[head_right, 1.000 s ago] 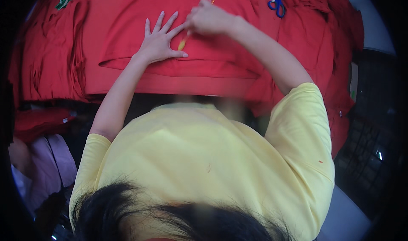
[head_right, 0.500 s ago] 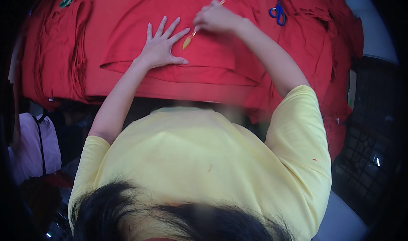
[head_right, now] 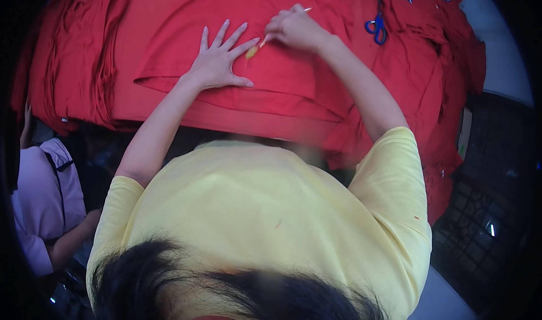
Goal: The person processes red t-shirts by using shears to trim loose threads from the neckline, applying a small adhesive label, and smoothing the garment on a table before folding it and placing it in a stack.
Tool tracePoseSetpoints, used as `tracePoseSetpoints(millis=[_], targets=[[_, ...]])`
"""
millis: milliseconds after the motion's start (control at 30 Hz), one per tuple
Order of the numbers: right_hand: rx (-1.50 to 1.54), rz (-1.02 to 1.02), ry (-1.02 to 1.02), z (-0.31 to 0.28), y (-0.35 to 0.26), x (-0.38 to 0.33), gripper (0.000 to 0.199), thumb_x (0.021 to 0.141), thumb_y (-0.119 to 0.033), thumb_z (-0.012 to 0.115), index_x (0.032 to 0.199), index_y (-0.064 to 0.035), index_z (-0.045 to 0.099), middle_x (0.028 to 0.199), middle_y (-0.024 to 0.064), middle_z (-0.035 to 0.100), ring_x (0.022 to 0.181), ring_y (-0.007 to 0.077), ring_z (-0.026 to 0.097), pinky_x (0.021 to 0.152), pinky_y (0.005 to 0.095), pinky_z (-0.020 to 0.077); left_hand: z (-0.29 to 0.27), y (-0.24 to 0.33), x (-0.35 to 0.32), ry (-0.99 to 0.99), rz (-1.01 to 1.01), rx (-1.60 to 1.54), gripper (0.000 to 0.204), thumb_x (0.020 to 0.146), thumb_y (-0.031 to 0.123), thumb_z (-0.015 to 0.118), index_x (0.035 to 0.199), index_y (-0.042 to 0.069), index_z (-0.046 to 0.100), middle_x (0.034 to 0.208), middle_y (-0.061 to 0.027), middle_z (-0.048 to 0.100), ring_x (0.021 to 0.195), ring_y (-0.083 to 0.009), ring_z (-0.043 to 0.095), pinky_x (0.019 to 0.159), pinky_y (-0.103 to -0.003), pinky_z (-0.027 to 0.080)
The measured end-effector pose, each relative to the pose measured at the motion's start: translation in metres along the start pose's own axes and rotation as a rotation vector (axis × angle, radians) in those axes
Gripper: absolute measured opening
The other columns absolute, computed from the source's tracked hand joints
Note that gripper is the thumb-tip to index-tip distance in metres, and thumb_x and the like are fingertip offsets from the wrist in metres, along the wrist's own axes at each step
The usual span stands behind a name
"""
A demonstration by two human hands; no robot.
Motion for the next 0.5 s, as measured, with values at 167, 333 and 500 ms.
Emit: tracePoseSetpoints(millis=[167,333,500], targets=[[-0.027,-0.063,0.102,0.005,0.000,-0.009,0.015,0.086,-0.030,0.063,0.088,-0.0161,0.066,0.082,-0.0010,0.060,0.088,0.0172,0.055,0.085,0.0359,0.0343,-0.001,0.001,0.000,0.025,0.005,0.020,0.105,0.059,0.070,0.070,0.148,0.034,0.027,0.158,-0.0018,0.009,0.145,-0.0318,-0.001,0.111,-0.065,-0.002],[-0.088,-0.107,0.122,0.002,-0.015,-0.008,0.011,0.086,-0.027,0.062,0.085,-0.0169,0.065,0.078,-0.0004,0.058,0.087,0.0176,0.055,0.084,0.0361,0.0346,0.000,0.002,0.001,0.012,-0.002,0.009,0.105,0.059,0.070,0.070,0.148,0.033,0.027,0.158,-0.0022,0.009,0.146,-0.0317,-0.001,0.110,-0.065,-0.003],[0.032,-0.169,-0.019,0.015,-0.032,-0.014,0.009,0.085,-0.026,0.062,0.089,-0.0203,0.068,0.083,-0.0039,0.063,0.089,0.0162,0.056,0.083,0.0388,0.0349,0.006,0.002,0.001,0.003,-0.004,0.009,0.105,0.059,0.070,0.070,0.148,0.033,0.026,0.158,-0.0026,0.009,0.145,-0.0318,-0.001,0.110,-0.065,-0.003]])
Point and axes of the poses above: each hand's wrist, its own x-axis towards the middle knuckle, its own z-axis out of the palm, y = z × x, the point moved 3 cm from there along x, towards the middle knuckle
